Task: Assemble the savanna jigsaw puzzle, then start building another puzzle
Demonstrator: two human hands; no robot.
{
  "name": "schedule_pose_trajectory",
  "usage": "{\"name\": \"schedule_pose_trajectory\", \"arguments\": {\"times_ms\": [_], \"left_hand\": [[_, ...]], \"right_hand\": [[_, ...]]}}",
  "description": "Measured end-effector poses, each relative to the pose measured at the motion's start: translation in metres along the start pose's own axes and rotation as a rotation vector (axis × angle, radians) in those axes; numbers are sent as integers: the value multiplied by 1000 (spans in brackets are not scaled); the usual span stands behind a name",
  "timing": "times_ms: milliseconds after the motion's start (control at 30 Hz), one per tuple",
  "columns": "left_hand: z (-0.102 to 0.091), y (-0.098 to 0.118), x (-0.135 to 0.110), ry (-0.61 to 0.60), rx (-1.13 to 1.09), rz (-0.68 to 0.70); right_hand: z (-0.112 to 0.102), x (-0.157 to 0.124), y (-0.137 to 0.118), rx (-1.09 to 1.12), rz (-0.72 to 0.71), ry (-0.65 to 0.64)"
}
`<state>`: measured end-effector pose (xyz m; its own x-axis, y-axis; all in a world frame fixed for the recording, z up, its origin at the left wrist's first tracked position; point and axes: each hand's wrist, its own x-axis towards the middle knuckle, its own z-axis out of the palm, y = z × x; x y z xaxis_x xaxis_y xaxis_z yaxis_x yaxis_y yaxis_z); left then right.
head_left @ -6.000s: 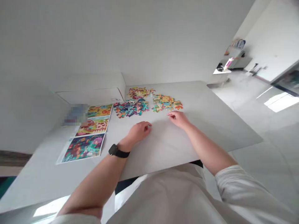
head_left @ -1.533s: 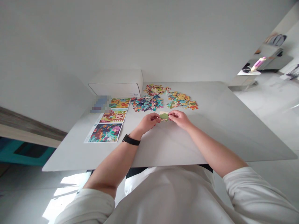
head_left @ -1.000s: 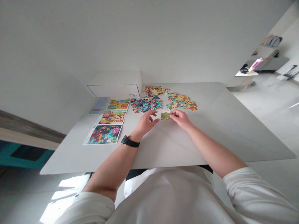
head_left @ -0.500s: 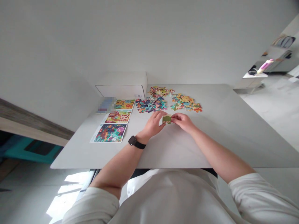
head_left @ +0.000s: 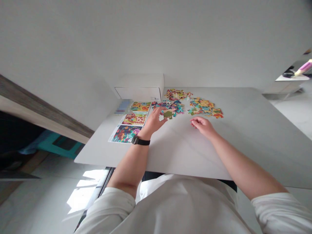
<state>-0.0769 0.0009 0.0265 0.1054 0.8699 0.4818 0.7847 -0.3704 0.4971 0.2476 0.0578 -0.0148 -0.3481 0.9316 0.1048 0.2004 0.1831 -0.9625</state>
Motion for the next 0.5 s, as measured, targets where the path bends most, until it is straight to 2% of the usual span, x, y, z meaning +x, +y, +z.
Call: {"name": "schedule_pose_trajectory", "arguments": {"times_ms": [200,500], "left_hand": [[-1,0,-1,-51,7,17],[-6,-17,-2,-245,59,-45]], "right_hand": [[-1,0,1,-17,-7,-7],[-2,0,0,-28,-16,-15]]}}
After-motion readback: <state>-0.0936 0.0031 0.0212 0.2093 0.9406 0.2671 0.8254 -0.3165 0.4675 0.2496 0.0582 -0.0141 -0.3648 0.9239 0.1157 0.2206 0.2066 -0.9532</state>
